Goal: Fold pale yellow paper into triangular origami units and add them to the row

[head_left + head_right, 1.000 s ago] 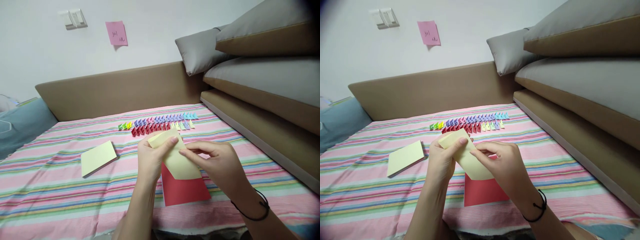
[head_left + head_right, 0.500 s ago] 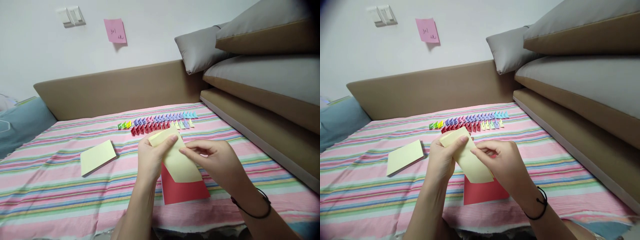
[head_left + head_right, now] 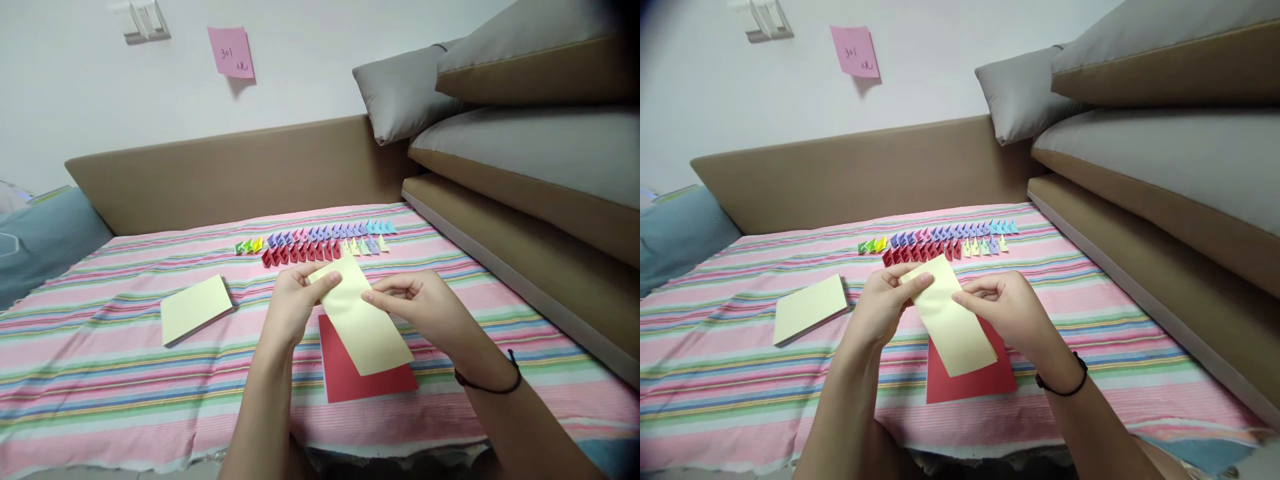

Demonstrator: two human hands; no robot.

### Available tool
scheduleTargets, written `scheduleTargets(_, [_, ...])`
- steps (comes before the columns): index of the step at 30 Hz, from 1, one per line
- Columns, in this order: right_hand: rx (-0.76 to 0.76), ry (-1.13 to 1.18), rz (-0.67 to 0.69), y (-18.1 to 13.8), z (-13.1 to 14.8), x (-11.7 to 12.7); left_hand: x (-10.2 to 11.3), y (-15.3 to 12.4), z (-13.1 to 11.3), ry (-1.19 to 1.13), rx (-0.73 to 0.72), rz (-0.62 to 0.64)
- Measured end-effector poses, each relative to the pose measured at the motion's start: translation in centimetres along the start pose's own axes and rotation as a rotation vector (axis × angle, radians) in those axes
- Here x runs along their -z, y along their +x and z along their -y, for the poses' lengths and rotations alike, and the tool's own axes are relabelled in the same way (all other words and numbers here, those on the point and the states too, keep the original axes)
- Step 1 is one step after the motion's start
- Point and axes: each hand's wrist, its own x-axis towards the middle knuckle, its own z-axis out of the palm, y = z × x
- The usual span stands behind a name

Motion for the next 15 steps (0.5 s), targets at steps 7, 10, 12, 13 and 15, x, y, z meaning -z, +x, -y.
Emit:
scheduleTargets(7, [-0.032,-0.051,0.040,0.7,-1.5,0.4,1.0,0.7,0.8,0.084,0.022,0.086])
scheduleTargets(10, [-0.096,-0.008,0.067,1.0,-3.0,0.5,1.6,1.1,1.7,0.096,0.097,0.140])
scheduleTargets(12, [-0.157,0.040,0.098,1.2,-4.3,0.5,2.0,1.3,2.4,0.111,0.161,0.162])
scheduleTargets(13, [-0.186,0.059,0.107,1.3,-4.9,0.5,2.2,1.4,2.9,0.124,0.192,0.167])
scheduleTargets(15, [-0.241,0.094,0.117,1.3,-6.0,0.4,2.5,1.8,3.8,0.160,0.257,0.179])
